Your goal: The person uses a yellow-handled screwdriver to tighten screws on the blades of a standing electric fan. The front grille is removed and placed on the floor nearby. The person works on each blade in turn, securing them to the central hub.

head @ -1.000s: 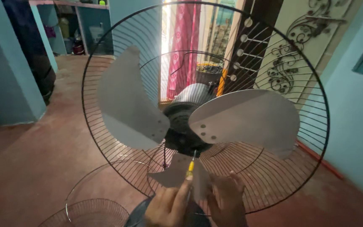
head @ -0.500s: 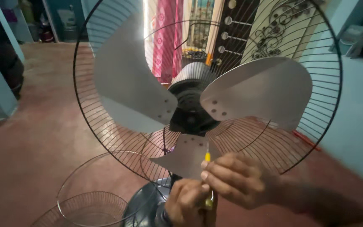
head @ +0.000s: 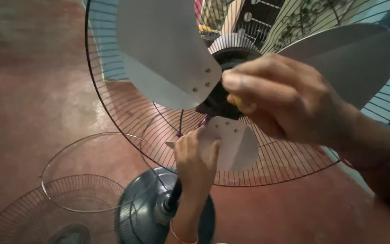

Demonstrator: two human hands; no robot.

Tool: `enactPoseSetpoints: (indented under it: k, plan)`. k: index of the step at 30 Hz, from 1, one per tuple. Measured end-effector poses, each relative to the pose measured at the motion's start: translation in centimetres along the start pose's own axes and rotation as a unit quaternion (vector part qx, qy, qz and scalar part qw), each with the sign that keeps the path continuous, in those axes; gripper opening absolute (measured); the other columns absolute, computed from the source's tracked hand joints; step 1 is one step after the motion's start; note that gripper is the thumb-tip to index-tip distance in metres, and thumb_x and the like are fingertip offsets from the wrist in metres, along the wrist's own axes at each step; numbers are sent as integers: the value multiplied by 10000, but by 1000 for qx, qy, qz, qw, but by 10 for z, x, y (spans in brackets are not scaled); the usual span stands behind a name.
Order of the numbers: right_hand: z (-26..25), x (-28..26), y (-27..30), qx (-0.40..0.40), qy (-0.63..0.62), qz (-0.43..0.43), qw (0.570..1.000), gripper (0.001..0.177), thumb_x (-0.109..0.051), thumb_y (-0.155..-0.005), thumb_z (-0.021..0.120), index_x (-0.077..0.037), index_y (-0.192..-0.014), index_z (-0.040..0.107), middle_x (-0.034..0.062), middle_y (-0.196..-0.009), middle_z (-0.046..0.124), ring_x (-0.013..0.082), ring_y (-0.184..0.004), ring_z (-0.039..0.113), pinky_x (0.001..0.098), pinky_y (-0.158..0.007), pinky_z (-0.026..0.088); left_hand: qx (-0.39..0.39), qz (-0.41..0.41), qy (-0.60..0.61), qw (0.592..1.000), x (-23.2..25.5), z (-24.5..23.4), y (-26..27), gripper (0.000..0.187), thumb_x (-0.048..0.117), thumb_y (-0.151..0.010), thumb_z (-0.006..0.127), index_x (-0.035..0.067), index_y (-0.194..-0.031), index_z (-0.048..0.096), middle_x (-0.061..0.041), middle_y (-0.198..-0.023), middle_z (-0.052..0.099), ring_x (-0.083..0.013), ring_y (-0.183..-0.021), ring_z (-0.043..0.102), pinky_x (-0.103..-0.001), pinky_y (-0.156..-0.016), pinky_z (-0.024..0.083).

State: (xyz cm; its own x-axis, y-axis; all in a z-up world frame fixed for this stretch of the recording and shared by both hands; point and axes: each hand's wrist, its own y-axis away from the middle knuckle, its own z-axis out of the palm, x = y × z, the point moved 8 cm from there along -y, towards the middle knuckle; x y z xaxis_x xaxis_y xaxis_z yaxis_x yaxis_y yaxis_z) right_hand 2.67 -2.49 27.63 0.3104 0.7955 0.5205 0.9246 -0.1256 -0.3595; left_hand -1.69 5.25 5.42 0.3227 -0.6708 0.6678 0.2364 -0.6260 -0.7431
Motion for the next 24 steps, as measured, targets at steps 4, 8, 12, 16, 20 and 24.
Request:
enactPoseSetpoints:
  k: [4,8,12,16,20,24]
  plan:
    - [12,1,-23,-26,9,-21,999,465,37,-1071,595,-1,-1435,307,243,-1227,638,261,-958,710,330,-774,626,-9,-14,8,1000,-13,3,6,393,286,-913,765,32,-1191,657,-150,-1107,697,-322,-1072,639,-468,-929,491]
    - [25,12,-28,-91,-4,-7,996,444,-40,-1082,589,-32,-1455,349,164,-1158,650,235,-905,697,329,-736,605,-11,-17,33,999,-9,8,12,338,282,-921,755,32,-1138,687,-149,-1014,712,-318,-972,668,-452,-873,505]
    - [44,21,-27,-135,-18,9,991,478,-94,-1045,650,-39,-1440,386,96,-1010,645,227,-840,684,362,-719,589,-45,-7,57,997,3,28,23,307,243,-974,699,35,-1198,722,-148,-930,732,-307,-872,690,-446,-806,532]
    - [58,20,-32,-146,-12,7,989,530,-82,-950,694,-48,-1417,446,104,-1046,687,264,-899,703,380,-722,587,-91,35,108,989,24,47,34,339,256,-1022,690,-15,-1225,675,-186,-1060,756,-286,-948,731,-413,-865,577]
    - [79,20,-37,-206,-26,46,977,572,-79,-881,727,-34,-1397,484,93,-987,680,274,-889,700,409,-709,587,-138,62,193,970,45,51,45,641,261,-971,720,-87,-1463,502,-230,-1187,720,-360,-1082,699,-440,-928,563]
    - [87,13,-39,-213,1,29,977,595,-80,-805,752,-66,-1361,539,90,-1013,690,283,-914,698,412,-706,591,-188,53,234,953,51,53,48,841,280,-939,739,-76,-1591,346,-235,-1307,665,-374,-1167,660,-449,-970,552]
